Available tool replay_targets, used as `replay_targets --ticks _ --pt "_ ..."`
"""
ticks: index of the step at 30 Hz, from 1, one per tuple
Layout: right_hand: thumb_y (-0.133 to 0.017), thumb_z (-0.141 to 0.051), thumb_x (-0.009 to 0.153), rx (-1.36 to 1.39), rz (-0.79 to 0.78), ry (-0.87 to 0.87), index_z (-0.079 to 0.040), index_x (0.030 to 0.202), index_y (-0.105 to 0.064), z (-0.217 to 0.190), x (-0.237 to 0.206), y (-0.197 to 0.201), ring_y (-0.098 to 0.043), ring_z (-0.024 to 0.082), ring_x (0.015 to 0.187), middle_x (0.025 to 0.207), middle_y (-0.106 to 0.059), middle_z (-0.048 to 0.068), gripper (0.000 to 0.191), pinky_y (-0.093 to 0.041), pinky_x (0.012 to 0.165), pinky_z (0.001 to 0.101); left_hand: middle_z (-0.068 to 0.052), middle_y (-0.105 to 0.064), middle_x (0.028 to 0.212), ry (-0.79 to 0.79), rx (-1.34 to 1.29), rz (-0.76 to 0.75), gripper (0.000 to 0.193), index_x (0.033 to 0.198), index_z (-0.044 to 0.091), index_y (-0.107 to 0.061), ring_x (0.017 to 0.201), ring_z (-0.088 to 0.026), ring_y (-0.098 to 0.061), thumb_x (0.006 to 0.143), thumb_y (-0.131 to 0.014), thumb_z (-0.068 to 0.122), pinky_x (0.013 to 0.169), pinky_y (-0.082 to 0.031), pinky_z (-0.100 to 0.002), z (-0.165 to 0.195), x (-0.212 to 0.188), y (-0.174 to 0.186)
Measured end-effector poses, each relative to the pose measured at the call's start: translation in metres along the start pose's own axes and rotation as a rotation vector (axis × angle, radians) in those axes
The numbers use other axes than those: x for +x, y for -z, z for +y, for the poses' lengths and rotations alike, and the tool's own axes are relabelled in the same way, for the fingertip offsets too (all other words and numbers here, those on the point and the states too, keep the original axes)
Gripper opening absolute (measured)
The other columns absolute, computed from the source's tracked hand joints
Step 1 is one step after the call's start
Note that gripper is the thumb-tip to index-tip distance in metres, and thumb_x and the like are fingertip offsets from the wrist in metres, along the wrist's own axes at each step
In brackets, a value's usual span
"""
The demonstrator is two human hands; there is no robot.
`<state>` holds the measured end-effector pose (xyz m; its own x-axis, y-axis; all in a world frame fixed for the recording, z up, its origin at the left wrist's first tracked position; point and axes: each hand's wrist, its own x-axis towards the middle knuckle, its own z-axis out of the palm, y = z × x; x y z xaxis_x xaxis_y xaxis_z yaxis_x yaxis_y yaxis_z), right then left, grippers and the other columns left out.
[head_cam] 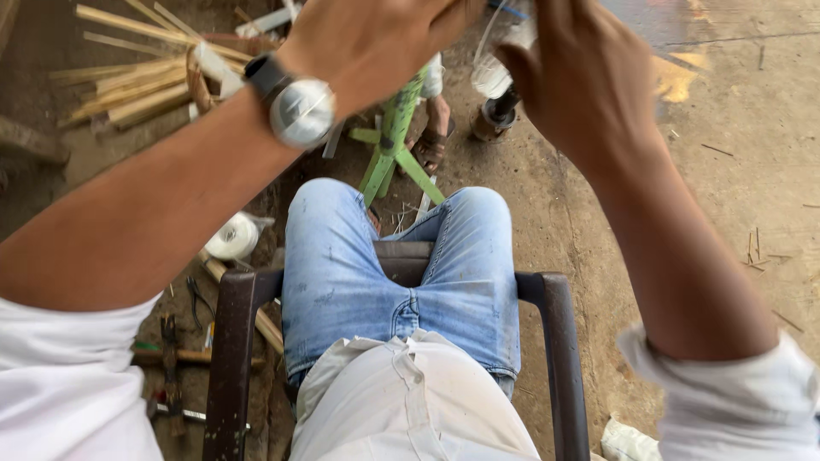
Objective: The person sits on a chair and handles loops of white plastic binding strips, gathering and aligning them. They then take thin wooden sticks, thread and position them with the strips, and pick up a hammer and a stick from the ground to continue assembly.
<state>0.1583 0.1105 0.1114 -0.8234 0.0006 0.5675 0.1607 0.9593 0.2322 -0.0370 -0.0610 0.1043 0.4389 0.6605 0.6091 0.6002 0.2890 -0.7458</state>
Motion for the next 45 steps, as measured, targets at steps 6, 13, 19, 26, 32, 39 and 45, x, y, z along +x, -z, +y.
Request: replay_targets --ticks 6,13,19,26,32,39,45 --pt "-0.075 -0.008 0.110 0.189 -0.124 -0.275 -0.006 0.156 -0.046 -0.027 -0.177 -0.043 -0.072 0.024 0.093 0.158 -0.050 0.020 0.054 -0.057 0.066 0.0304 -0.003 -0.068 0.090 0.373 -0.354 -0.357 0.010 0.117 0.012 -0.068 0.075 -0.018 -0.066 0.109 -0.068 0.016 0.059 -0.050 -0.032 -0.004 -0.203 0.084" --pt "-0.037 -0.035 0.120 0.558 -0.442 -1.001 0.000 0.136 -0.058 -0.088 -0.328 -0.104 -0.065 0.035 0.089 0.111 -0.068 0.026 0.044 -0.054 0.074 0.0424 -0.014 -0.068 0.093 1.042 -0.173 -0.962 0.011 0.102 0.010 -0.069 0.076 -0.036 -0.066 0.101 -0.071 0.021 0.064 -0.054 -0.048 0.076 -0.499 0.181" --pt "-0.015 -0.049 0.123 0.681 -0.626 -1.199 0.009 0.132 -0.058 -0.109 -0.322 -0.119 -0.068 0.028 0.077 0.105 -0.071 0.021 0.073 -0.057 0.070 0.0360 -0.020 -0.073 0.102 1.624 -0.408 -1.476 0.018 0.107 0.012 -0.074 0.091 -0.042 -0.070 0.094 -0.068 0.023 0.080 -0.057 -0.054 0.186 -0.592 0.245" --pt "-0.009 -0.055 0.122 0.574 -0.737 -1.170 0.013 0.127 -0.061 -0.123 -0.310 -0.136 -0.066 0.028 0.073 0.103 -0.071 0.024 0.086 -0.057 0.066 0.0362 -0.022 -0.072 0.109 1.835 -0.740 -1.643 0.027 0.114 0.013 -0.073 0.102 -0.043 -0.067 0.092 -0.069 0.028 0.089 -0.054 -0.054 0.249 -0.613 0.213" --pt "-0.013 -0.057 0.122 0.506 -0.685 -1.184 0.013 0.128 -0.062 -0.128 -0.318 -0.150 -0.067 0.028 0.074 0.108 -0.072 0.023 0.086 -0.056 0.064 0.0365 -0.021 -0.072 0.114 1.859 -0.816 -1.729 0.035 0.114 0.007 -0.071 0.106 -0.040 -0.069 0.095 -0.072 0.036 0.091 -0.056 -0.051 0.278 -0.628 0.172" --pt "-0.017 -0.061 0.118 0.331 -0.668 -1.216 0.009 0.129 -0.060 -0.133 -0.323 -0.164 -0.069 0.025 0.075 0.103 -0.072 0.019 0.083 -0.059 0.062 0.0368 -0.025 -0.065 0.126 2.225 -0.924 -1.598 0.072 0.130 0.001 -0.054 0.116 -0.043 -0.062 0.085 -0.082 0.050 0.102 -0.049 -0.049 0.307 -0.667 0.157" --pt "-0.017 -0.062 0.118 0.307 -0.683 -1.201 0.009 0.131 -0.063 -0.136 -0.319 -0.166 -0.071 0.023 0.080 0.106 -0.073 0.019 0.085 -0.060 0.066 0.0359 -0.026 -0.065 0.128 2.473 -0.924 -1.507 0.072 0.136 -0.001 -0.045 0.117 -0.040 -0.065 0.084 -0.077 0.037 0.102 -0.051 -0.048 0.315 -0.669 0.146"
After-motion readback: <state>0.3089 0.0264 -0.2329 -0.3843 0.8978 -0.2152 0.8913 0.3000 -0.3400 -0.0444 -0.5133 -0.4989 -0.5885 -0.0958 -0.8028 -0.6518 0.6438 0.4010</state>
